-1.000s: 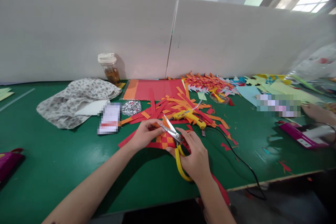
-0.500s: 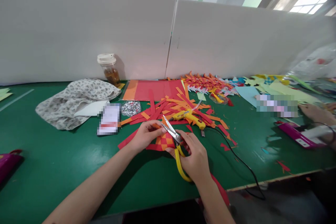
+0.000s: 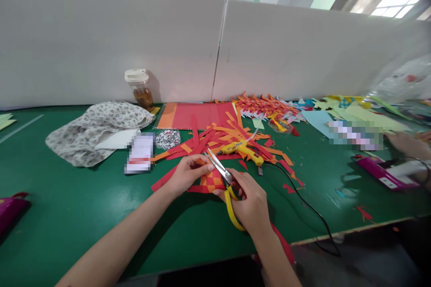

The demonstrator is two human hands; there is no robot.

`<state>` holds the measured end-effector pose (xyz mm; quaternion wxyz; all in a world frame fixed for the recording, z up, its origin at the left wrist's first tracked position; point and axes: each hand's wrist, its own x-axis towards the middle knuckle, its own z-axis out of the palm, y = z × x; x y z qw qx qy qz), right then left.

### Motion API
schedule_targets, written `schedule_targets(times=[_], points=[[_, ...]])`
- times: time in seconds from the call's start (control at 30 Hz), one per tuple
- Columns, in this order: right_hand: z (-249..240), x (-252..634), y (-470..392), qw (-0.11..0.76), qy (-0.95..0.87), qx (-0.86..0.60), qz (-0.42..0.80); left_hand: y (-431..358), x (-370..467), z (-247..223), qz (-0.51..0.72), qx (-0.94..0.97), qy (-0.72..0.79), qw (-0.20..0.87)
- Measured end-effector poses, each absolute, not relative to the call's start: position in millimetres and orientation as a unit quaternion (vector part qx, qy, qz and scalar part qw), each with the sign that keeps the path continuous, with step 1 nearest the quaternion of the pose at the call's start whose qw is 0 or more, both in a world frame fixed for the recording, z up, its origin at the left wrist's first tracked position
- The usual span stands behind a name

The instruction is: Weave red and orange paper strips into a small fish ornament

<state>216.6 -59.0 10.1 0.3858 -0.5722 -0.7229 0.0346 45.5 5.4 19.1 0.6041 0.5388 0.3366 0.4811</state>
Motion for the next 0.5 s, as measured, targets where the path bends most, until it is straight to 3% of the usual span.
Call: schedule_targets(times=[0.5], points=[[8.1, 216.2, -57.8, 0.404, -0.722, -0.559, 0.053, 6.0, 45.8, 12.8, 0.465, 0.563, 0.319, 0.604]])
